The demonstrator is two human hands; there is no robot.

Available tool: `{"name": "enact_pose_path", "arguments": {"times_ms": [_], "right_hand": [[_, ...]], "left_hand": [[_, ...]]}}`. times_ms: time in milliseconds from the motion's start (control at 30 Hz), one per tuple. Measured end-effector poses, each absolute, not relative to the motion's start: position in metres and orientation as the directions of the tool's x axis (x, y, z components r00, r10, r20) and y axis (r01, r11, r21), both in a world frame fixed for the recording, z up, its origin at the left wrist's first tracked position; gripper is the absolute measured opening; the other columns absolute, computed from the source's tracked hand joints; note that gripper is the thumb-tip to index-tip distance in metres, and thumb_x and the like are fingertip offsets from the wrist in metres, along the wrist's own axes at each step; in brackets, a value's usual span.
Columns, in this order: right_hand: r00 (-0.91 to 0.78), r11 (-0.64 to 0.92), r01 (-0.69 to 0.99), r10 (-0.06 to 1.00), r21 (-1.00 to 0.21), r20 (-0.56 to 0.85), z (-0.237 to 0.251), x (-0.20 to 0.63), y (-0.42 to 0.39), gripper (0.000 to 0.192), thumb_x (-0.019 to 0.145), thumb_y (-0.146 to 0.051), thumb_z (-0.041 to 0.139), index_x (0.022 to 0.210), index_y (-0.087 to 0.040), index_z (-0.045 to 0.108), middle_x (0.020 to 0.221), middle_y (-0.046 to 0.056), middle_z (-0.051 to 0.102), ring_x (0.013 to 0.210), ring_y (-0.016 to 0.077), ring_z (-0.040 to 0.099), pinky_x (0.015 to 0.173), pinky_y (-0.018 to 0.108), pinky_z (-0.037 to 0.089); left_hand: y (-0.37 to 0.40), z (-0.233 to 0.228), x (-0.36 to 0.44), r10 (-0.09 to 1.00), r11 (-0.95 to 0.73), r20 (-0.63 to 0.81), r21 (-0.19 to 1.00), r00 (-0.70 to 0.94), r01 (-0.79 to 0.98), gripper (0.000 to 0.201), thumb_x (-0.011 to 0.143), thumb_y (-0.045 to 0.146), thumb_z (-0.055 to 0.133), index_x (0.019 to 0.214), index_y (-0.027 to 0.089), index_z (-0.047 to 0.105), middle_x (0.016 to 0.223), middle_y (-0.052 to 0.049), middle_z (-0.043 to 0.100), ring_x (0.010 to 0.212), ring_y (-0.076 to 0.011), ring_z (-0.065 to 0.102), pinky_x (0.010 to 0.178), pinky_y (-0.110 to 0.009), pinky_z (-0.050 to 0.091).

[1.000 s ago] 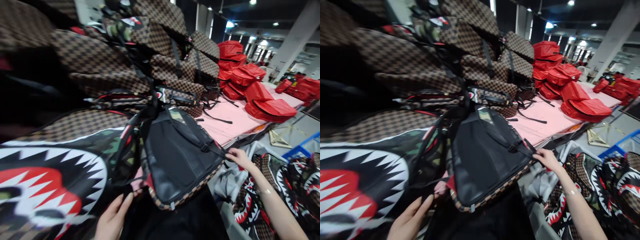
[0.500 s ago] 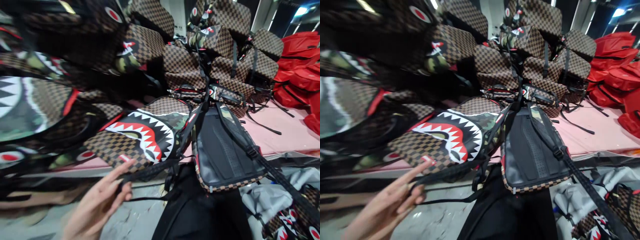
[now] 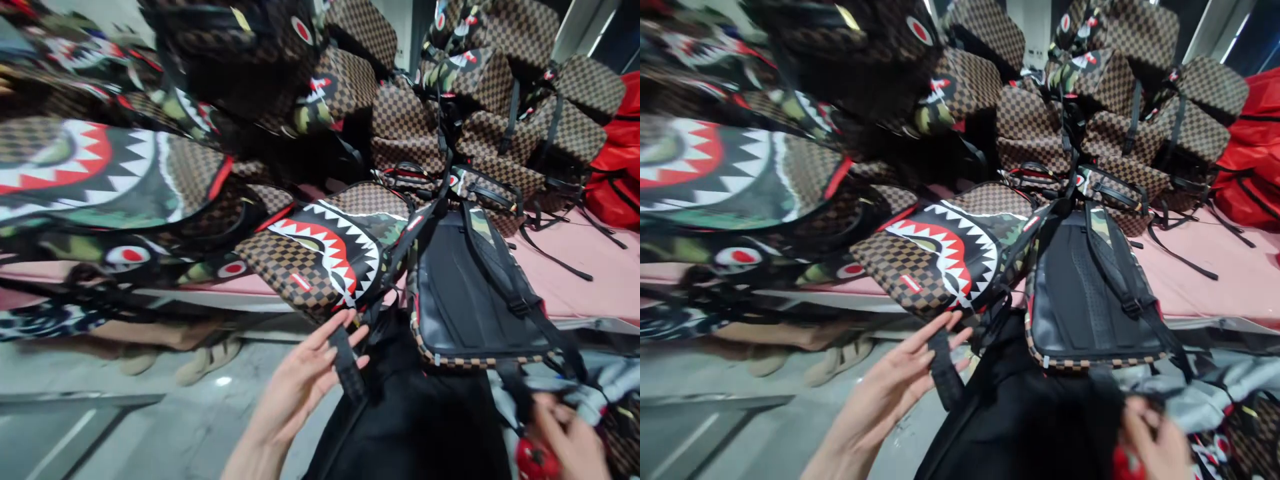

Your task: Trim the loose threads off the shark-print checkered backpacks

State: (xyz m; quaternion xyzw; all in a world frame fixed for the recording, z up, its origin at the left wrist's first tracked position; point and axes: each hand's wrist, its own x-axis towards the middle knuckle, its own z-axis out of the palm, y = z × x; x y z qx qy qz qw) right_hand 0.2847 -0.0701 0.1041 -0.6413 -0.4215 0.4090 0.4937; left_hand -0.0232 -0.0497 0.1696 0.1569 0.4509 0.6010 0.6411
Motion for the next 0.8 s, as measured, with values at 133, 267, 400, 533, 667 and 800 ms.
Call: {"name": "enact_pose_path", "arguments": {"times_ms": [133, 267, 400, 533, 667, 800], "right_hand": [[0.016, -0.283, 0.046, 0.959, -0.958, -0.282, 0.104, 0.244, -0.065, 0.037, 0.074, -0.053, 0.061, 0.074, -0.016, 0.060, 0.049, -0.001, 0.056, 0.044, 0.0089, 0.045, 0.044, 0.020, 0.035], [-0.086, -0.306, 0.006, 0.948, -0.952, -0.306, 0.100, 0.211, -0.054, 0.039, 0.076, -0.053, 0.057, 0.067, -0.015, 0.059, 0.051, 0.001, 0.059, 0.044, 0.0075, 0.039, 0.043, 0.019, 0.027], [-0.064, -0.317, -0.016, 0.947, -0.948, -0.315, 0.099, 0.207, -0.051, 0.039, 0.076, -0.052, 0.057, 0.065, -0.015, 0.059, 0.051, 0.001, 0.060, 0.043, 0.0070, 0.034, 0.041, 0.019, 0.021], [-0.063, -0.332, -0.068, 0.943, -0.941, -0.328, 0.098, 0.210, -0.051, 0.038, 0.076, -0.051, 0.057, 0.065, -0.015, 0.059, 0.051, 0.001, 0.059, 0.041, 0.0060, 0.028, 0.040, 0.020, 0.019], [-0.058, -0.318, -0.117, 0.948, -0.941, -0.313, 0.096, 0.206, -0.051, 0.037, 0.077, -0.050, 0.057, 0.065, -0.015, 0.057, 0.050, 0.000, 0.058, 0.040, 0.0052, 0.028, 0.041, 0.019, 0.022], [-0.086, -0.246, -0.086, 0.967, -0.966, -0.238, 0.098, 0.225, -0.048, 0.032, 0.075, -0.047, 0.060, 0.068, -0.016, 0.057, 0.047, -0.002, 0.056, 0.043, 0.0075, 0.042, 0.048, 0.020, 0.035]], "left_hand": [[-0.050, 0.156, 0.012, 0.907, 0.363, -0.414, 0.675, 0.077, -0.643, 0.037, 0.076, 0.013, 0.057, 0.111, 0.024, 0.060, 0.140, -0.004, 0.038, 0.121, -0.0355, 0.042, 0.086, -0.053, 0.048], [-0.044, 0.152, 0.021, 0.887, 0.426, -0.440, 0.668, 0.139, -0.610, 0.037, 0.076, 0.014, 0.057, 0.111, 0.026, 0.060, 0.141, -0.002, 0.037, 0.124, -0.0353, 0.038, 0.088, -0.052, 0.047], [-0.037, 0.150, 0.027, 0.876, 0.449, -0.460, 0.667, 0.145, -0.595, 0.039, 0.072, 0.017, 0.062, 0.110, 0.025, 0.061, 0.139, -0.004, 0.040, 0.124, -0.0364, 0.037, 0.087, -0.054, 0.047], [-0.037, 0.152, 0.037, 0.858, 0.445, -0.509, 0.680, 0.062, -0.583, 0.037, 0.072, 0.017, 0.062, 0.108, 0.023, 0.062, 0.134, -0.006, 0.047, 0.122, -0.0336, 0.042, 0.085, -0.047, 0.051], [-0.038, 0.145, 0.041, 0.846, 0.462, -0.533, 0.730, 0.003, -0.503, 0.039, 0.069, 0.025, 0.065, 0.107, 0.022, 0.062, 0.128, -0.007, 0.053, 0.107, -0.0285, 0.056, 0.078, -0.037, 0.055], [-0.034, 0.122, 0.021, 0.918, 0.391, -0.381, 0.917, -0.114, 0.082, 0.046, 0.071, 0.040, 0.061, 0.116, 0.028, 0.057, 0.098, -0.005, 0.069, 0.072, -0.0193, 0.065, 0.057, -0.025, 0.054]]}}
